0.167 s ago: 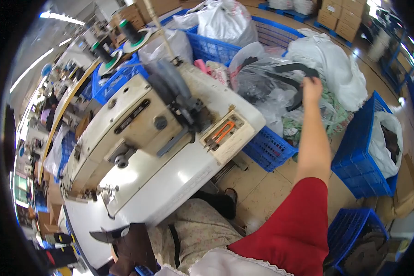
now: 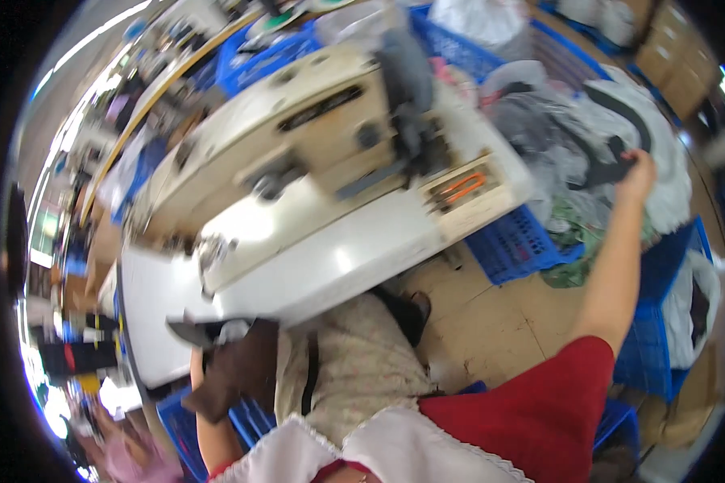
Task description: Stitching and trimming leather and fabric components of a shoe using an industrial sewing machine.
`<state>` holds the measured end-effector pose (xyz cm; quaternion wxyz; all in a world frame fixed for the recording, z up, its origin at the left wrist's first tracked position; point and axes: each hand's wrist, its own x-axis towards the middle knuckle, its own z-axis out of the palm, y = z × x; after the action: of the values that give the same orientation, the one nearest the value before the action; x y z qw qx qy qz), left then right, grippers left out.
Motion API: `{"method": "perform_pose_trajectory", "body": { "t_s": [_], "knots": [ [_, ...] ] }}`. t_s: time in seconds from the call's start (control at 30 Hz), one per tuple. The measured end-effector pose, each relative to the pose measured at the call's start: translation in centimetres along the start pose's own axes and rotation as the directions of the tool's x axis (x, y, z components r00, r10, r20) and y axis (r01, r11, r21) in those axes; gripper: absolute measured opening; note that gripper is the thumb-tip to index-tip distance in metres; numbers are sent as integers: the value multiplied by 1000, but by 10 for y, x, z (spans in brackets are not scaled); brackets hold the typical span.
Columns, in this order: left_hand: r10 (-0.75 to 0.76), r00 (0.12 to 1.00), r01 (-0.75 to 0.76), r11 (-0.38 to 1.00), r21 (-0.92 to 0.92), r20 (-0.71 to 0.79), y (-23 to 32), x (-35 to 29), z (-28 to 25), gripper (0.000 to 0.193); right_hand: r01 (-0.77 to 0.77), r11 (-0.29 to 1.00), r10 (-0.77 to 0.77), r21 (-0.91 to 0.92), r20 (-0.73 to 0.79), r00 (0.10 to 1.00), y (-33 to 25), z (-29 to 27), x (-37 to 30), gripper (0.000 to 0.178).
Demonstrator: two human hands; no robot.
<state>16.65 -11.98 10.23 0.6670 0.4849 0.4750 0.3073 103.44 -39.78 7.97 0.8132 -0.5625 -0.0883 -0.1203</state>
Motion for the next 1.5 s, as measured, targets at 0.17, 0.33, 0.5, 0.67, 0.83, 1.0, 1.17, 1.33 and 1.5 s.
{"method": "perform_pose_trajectory", "body": {
  "t_s": [0.17, 0.33, 0.5, 0.67, 0.83, 1.0, 1.17, 1.33, 1.5],
  "knots": [
    [34, 998, -38, 997, -60, -51, 7, 23, -33, 65, -74, 985, 78, -156, 23, 997, -40, -36, 2, 21],
    [198, 980, -180, 901, 396, -5, 55, -8, -8, 63, 208, 944, -7, -256, 615, 788, -155, 74, -291, 54],
    [236, 972, -189, 821, 539, -19, 72, -37, -16, 63, 85, 989, 83, -117, 940, 331, -170, 131, -480, 29],
    [246, 969, -182, 730, 659, -4, 76, -43, -26, 62, -25, 998, -47, 52, 987, 153, -182, 158, -568, 43],
    [274, 962, -211, 737, 642, 1, 75, -49, -35, 62, -154, 987, 69, -35, 972, 226, -186, 156, -591, 40],
    [299, 954, -243, 747, 619, 14, 75, -46, -36, 62, -131, 991, 7, 30, 962, 274, -185, 150, -601, 44],
    [304, 952, -255, 752, 607, 24, 75, -43, -30, 60, 88, 986, -157, 140, 960, 233, -171, 156, -607, 56],
    [337, 941, -300, 769, 564, 41, 78, -36, -38, 61, -119, 988, -63, 101, 956, 286, -172, 160, -604, 54],
    [319, 947, -238, 751, 616, -23, 82, -29, -44, 62, -260, 964, 28, 58, 949, 314, -172, 163, -593, 59]
  ]
}}
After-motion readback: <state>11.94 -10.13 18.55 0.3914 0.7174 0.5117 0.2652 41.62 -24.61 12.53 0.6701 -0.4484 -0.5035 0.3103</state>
